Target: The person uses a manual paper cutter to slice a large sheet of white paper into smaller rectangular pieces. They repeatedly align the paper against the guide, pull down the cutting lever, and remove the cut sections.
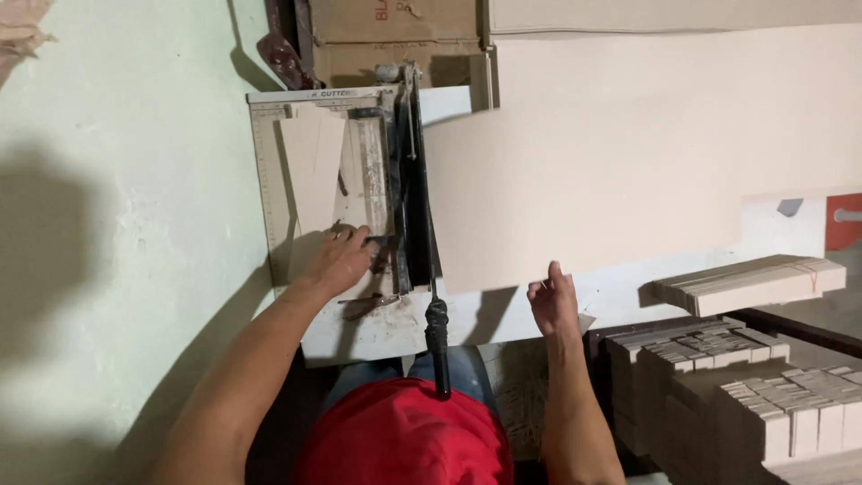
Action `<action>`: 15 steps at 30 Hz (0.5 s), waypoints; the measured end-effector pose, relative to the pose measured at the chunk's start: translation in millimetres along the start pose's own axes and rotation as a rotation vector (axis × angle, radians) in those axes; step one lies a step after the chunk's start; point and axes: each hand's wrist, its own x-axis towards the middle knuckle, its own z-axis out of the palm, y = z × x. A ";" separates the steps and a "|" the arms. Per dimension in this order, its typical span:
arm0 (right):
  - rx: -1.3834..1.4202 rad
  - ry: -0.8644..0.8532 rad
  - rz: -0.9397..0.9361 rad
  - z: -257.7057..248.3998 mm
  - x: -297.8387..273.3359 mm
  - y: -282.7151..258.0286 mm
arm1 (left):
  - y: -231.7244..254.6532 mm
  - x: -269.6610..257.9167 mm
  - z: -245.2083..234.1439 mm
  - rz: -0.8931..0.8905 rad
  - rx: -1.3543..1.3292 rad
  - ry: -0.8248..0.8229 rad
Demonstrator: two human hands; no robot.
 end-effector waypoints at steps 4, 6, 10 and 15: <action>-0.202 -0.049 0.050 -4.9 4.9 31.6 | 11.8 10.8 2.5 -0.097 -0.151 -0.026; -0.264 -0.073 0.091 11.1 2.0 45.5 | 20.6 16.9 -10.2 -0.119 -0.174 -0.049; -0.364 -0.059 0.085 44.6 -6.2 43.0 | 36.0 36.7 -56.1 -0.273 -0.307 -0.112; -0.389 -0.036 0.087 40.7 -4.8 47.6 | 59.1 67.8 -66.5 -0.369 -0.441 -0.157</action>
